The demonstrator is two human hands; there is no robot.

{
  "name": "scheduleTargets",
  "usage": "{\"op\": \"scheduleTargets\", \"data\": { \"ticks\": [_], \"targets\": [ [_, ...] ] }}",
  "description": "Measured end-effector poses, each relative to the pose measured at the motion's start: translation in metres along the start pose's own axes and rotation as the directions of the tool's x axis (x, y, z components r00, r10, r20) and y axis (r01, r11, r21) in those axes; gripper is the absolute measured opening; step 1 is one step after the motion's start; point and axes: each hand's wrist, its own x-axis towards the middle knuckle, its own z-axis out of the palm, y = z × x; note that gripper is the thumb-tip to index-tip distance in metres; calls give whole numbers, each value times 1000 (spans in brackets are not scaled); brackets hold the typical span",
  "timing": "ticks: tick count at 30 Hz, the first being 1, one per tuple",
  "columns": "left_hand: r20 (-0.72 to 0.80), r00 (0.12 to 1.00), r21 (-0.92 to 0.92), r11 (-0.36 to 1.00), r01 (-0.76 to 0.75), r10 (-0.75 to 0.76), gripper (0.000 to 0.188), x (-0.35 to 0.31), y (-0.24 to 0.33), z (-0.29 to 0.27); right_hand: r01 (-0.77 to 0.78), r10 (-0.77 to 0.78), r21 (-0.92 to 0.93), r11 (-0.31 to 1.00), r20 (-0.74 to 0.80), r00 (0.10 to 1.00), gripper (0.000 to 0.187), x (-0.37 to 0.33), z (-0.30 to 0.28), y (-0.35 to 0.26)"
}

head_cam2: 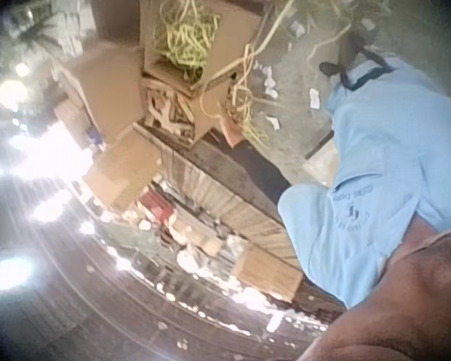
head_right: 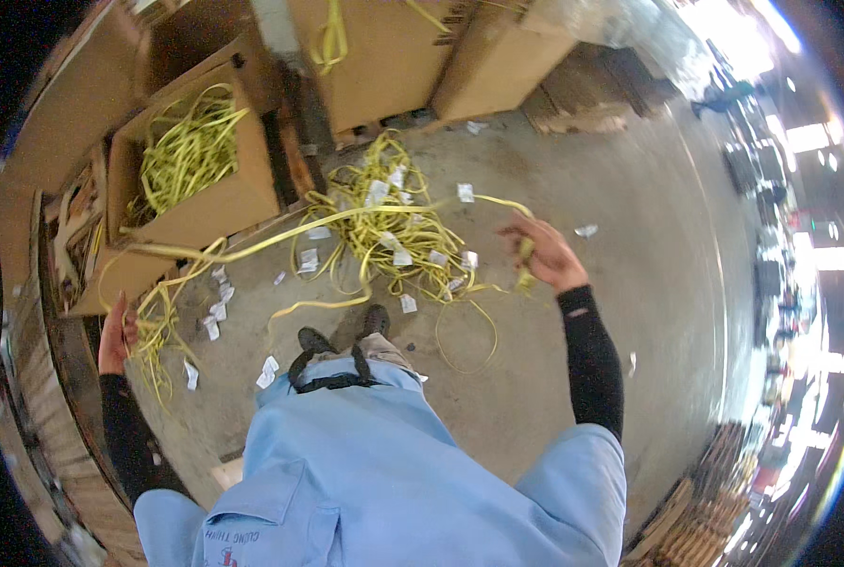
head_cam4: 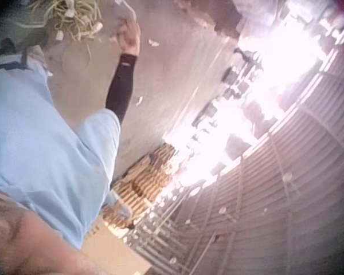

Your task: The person untangles and sorts yellow plastic straps in a warehouse. They repeatedly pull, straighten, and cut straps with yellow-handled shears, then place them into cardboard boxes. The person also picks up loose straps from the floor and continues the sorting process.

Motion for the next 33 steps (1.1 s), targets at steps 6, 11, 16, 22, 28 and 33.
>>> {"op": "scheduleTargets", "data": {
  "ticks": [6,11,16,22,28,33],
  "targets": [
    [-4,1000,67,997,-30,30,46,-10,23,25,-276,222,775,568,179,958,32,13,44,-56],
    [16,987,33,987,-157,157,41,-24,43,40,-175,221,760,625,43,974,33,5,41,-20],
    [222,910,-9,934,-357,350,34,-58,87,44,-180,409,692,699,-180,895,27,5,21,37],
    [218,880,-14,903,-430,422,22,-114,143,52,-270,622,673,689,-358,696,30,-1,-32,119],
    [296,819,-172,871,-461,492,26,-160,158,75,-241,13,-159,957,-811,585,47,22,-7,82],
    [356,825,-176,899,-402,438,46,-199,148,144,294,-294,-18,956,5,956,73,44,161,-105]
  ]
}}
